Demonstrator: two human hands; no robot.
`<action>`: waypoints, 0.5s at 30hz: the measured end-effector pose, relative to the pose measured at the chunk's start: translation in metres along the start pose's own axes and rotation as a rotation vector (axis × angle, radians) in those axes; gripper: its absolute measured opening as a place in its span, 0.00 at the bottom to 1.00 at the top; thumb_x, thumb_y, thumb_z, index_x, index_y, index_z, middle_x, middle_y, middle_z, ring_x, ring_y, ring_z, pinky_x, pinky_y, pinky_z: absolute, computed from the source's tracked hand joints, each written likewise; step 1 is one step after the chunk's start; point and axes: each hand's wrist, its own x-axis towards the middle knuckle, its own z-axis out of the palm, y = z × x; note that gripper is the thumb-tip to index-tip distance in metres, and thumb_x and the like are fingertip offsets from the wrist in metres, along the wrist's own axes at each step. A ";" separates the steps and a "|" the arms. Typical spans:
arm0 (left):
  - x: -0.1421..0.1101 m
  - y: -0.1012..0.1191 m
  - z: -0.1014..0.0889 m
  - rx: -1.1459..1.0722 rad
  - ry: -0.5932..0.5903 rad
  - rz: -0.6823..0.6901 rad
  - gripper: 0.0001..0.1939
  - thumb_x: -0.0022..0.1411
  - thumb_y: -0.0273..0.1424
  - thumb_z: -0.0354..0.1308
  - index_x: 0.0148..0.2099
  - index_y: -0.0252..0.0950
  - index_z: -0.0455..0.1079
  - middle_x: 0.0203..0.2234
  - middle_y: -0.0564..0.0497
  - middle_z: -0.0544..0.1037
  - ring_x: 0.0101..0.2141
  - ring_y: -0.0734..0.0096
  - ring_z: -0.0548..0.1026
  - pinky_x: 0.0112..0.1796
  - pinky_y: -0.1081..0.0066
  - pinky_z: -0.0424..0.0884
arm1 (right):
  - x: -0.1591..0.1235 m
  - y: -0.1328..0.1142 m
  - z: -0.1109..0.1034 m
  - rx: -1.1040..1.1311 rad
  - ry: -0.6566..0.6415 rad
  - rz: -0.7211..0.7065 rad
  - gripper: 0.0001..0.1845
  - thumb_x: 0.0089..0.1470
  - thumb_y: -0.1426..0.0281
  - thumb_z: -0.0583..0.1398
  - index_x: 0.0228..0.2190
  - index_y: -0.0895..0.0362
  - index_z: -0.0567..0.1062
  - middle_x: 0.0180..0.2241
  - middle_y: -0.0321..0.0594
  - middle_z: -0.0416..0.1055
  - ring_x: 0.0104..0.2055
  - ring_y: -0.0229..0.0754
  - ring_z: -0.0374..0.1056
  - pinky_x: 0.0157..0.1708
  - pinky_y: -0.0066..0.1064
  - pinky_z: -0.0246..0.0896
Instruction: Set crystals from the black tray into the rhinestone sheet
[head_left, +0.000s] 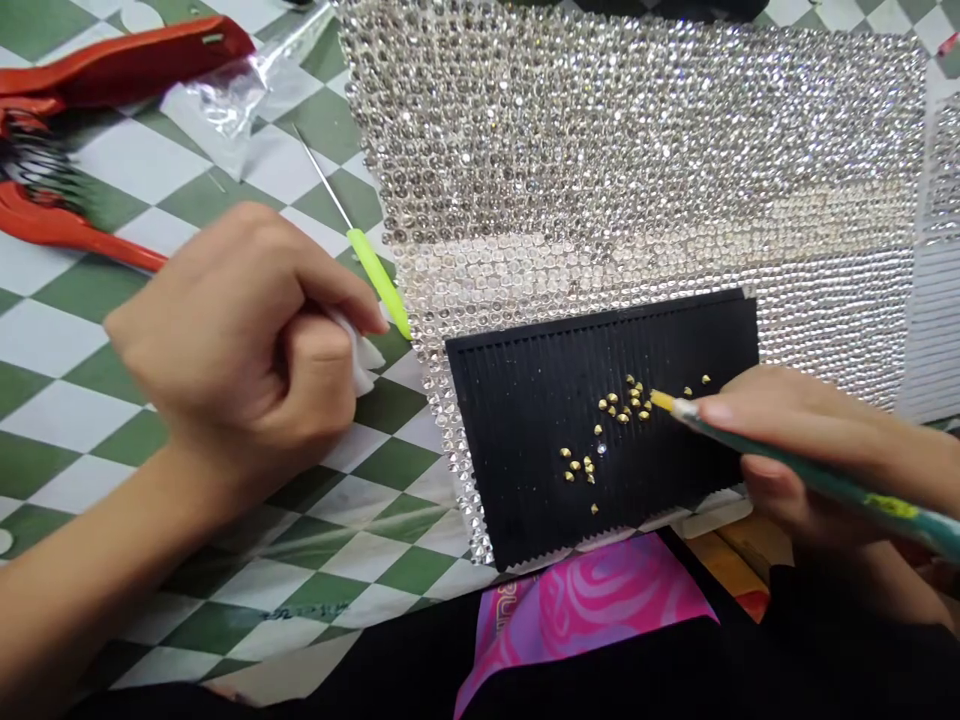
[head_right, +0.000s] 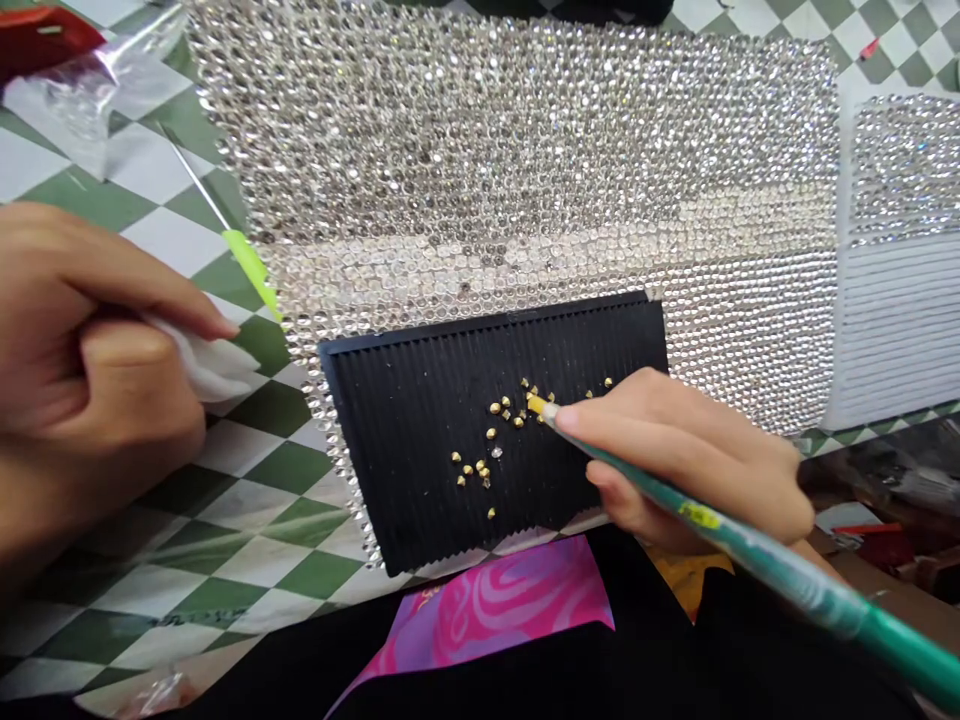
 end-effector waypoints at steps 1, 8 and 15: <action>0.000 0.000 0.000 -0.002 0.006 0.022 0.12 0.51 0.22 0.42 0.22 0.38 0.63 0.19 0.54 0.66 0.23 0.81 0.59 0.29 0.70 0.52 | 0.002 -0.002 0.002 0.000 -0.003 -0.050 0.24 0.52 0.80 0.59 0.52 0.62 0.72 0.35 0.42 0.75 0.36 0.39 0.73 0.30 0.32 0.68; 0.002 0.000 -0.002 -0.004 0.015 0.029 0.12 0.50 0.22 0.43 0.21 0.39 0.64 0.18 0.53 0.67 0.23 0.80 0.60 0.29 0.70 0.51 | 0.001 0.007 0.016 -0.009 0.016 -0.121 0.22 0.47 0.83 0.59 0.46 0.66 0.73 0.31 0.42 0.73 0.32 0.38 0.70 0.27 0.31 0.66; 0.002 -0.002 -0.002 -0.019 0.029 0.127 0.12 0.51 0.19 0.43 0.23 0.36 0.64 0.19 0.54 0.65 0.24 0.84 0.59 0.30 0.73 0.52 | 0.002 0.001 0.015 0.010 0.001 -0.095 0.17 0.48 0.84 0.60 0.43 0.68 0.74 0.31 0.44 0.72 0.34 0.38 0.71 0.30 0.31 0.67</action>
